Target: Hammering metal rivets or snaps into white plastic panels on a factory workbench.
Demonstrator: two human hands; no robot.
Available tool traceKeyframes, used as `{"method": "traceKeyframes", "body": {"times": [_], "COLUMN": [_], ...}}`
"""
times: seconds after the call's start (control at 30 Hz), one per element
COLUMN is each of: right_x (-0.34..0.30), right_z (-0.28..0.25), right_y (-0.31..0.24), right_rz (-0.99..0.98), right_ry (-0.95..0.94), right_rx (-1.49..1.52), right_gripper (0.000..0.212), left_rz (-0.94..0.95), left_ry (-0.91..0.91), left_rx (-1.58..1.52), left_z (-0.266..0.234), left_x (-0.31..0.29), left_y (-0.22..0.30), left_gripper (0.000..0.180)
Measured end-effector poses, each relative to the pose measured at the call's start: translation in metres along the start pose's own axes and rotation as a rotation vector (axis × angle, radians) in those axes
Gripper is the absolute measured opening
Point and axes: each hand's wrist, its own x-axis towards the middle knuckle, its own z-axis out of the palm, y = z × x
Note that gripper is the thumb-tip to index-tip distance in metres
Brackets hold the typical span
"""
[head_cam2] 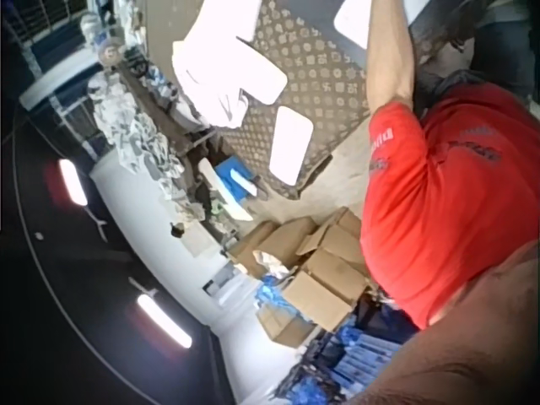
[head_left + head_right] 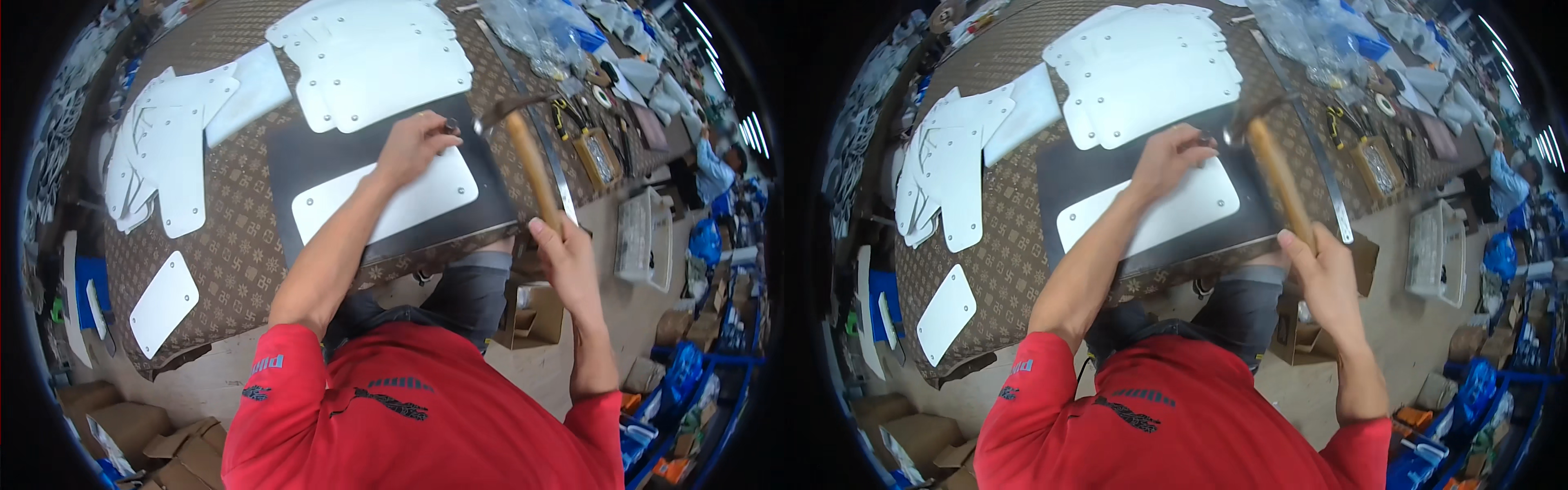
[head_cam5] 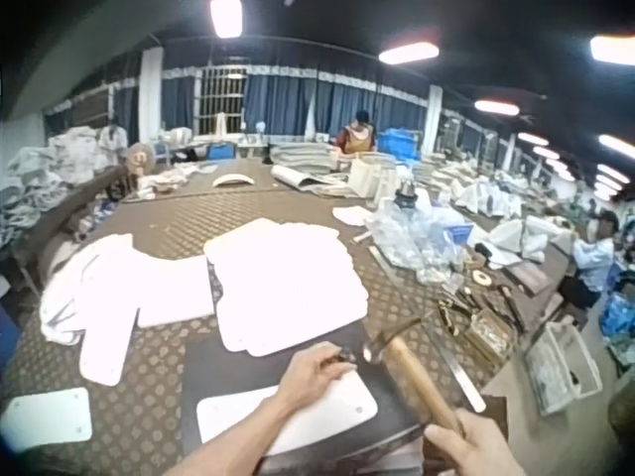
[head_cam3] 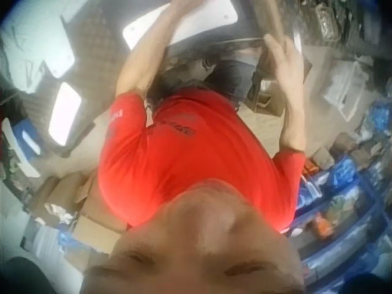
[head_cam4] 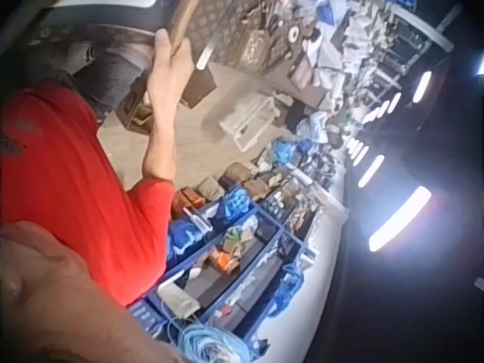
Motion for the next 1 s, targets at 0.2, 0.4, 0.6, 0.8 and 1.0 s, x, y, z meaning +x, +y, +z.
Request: {"method": "traceKeyframes", "body": {"times": [0.2,0.4,0.6,0.8,1.0], "right_x": [-0.050,-0.067,-0.080,-0.043,-0.029], "right_z": [-0.039,-0.095,-0.094,-0.006,-0.008], "right_y": [-0.044,-0.073,-0.068,0.037,0.057], "right_rz": [-0.147,-0.691,-0.980,0.174,0.206], "right_ry": [0.375,0.334,0.177,0.023,0.177], "right_rx": [0.412,0.671,0.930,0.161,0.453], "right_gripper": [0.024,0.027,0.027,0.024,0.029], "left_rz": [-0.038,-0.062,0.033,0.115,-0.009], "left_ry": [0.005,-0.189,-0.086,-0.028,0.165], "left_rx": [-0.177,-0.168,-0.132,-0.080,-0.220], "left_z": [0.004,0.034,0.046,0.044,0.025], "left_x": [-0.019,-0.032,-0.032,-0.050,-0.055], "left_y": [0.037,0.029,0.023,0.020,0.035], "left_gripper": [0.020,0.016,0.020,0.013,0.020]}}
